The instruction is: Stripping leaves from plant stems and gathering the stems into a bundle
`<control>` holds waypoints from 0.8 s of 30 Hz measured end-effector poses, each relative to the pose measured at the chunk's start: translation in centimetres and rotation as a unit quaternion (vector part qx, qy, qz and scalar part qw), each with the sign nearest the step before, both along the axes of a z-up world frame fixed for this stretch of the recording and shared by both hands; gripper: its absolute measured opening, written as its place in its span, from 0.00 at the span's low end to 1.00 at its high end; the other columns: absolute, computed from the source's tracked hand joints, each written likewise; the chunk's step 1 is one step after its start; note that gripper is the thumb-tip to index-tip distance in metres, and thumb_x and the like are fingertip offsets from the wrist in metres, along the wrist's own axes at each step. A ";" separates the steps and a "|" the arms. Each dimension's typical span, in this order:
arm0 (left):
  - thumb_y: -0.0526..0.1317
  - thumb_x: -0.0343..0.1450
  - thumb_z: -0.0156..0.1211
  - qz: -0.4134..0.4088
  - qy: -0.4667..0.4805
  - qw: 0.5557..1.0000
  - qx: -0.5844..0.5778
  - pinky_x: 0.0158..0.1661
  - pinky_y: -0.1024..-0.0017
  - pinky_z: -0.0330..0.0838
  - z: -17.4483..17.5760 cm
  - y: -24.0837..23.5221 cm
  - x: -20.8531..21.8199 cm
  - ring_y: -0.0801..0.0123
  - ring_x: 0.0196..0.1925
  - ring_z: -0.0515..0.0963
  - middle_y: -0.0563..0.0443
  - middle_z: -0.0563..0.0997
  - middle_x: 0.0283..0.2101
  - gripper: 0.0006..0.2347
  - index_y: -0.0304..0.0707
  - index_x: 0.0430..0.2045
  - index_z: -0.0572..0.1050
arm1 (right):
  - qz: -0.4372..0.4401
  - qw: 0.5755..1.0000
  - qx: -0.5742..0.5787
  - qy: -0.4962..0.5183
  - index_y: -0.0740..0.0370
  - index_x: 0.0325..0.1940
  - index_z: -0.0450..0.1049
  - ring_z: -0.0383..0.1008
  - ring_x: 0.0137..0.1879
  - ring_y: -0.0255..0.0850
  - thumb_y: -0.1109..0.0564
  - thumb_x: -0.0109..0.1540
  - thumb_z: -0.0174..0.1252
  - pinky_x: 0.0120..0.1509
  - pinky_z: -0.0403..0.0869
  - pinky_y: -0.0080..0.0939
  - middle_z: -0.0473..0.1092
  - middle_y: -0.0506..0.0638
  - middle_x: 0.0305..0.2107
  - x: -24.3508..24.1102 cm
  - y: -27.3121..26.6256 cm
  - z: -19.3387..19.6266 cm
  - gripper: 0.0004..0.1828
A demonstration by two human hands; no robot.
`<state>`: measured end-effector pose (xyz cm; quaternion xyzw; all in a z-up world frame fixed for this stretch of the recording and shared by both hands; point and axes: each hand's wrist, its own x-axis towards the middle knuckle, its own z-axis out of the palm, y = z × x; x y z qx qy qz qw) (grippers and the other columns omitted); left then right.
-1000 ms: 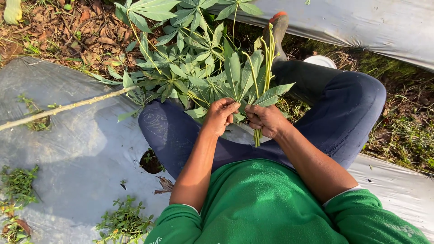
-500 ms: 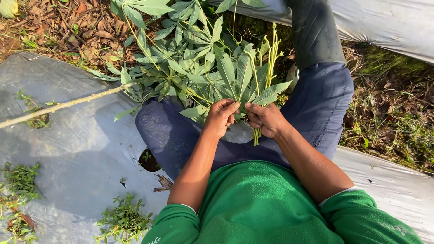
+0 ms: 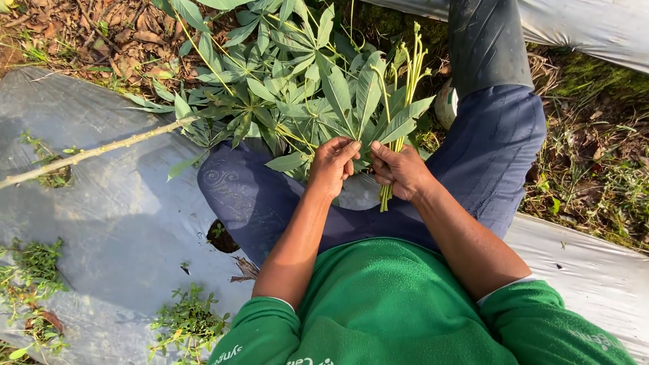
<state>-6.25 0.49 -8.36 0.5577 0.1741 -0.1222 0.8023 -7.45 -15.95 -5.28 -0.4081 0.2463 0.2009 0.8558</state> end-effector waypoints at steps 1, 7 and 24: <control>0.36 0.68 0.71 -0.003 -0.002 1.000 -0.001 0.09 0.85 0.58 0.0 0.0 0.2 0.77 0.10 0.71 0.41 0.79 0.22 0.08 0.31 0.31 0.78 | -0.003 1.000 -0.001 -0.002 0.71 0.31 0.73 0.53 0.12 0.28 0.57 0.66 0.66 0.16 0.57 0.30 0.60 0.51 0.18 0.0 0.1 0.3 0.15; 0.37 0.69 0.71 0.004 -0.039 0.999 0.002 0.09 0.85 0.58 1.7 0.1 0.0 0.77 0.10 0.71 0.42 0.79 0.22 0.08 0.30 0.31 0.78 | -0.008 1.000 -0.001 -0.030 0.72 0.32 0.73 0.53 0.11 0.29 0.57 0.66 0.66 0.15 0.58 0.30 0.60 0.52 0.18 -1.4 0.4 2.2 0.15; 0.37 0.69 0.70 0.018 -0.031 0.999 0.003 0.08 0.85 0.57 1.5 0.9 -0.7 0.77 0.09 0.70 0.43 0.79 0.22 0.08 0.32 0.31 0.78 | 0.022 0.999 -0.014 -0.034 0.69 0.31 0.71 0.53 0.11 0.27 0.60 0.66 0.64 0.15 0.56 0.28 0.61 0.51 0.18 -1.5 0.5 2.3 0.13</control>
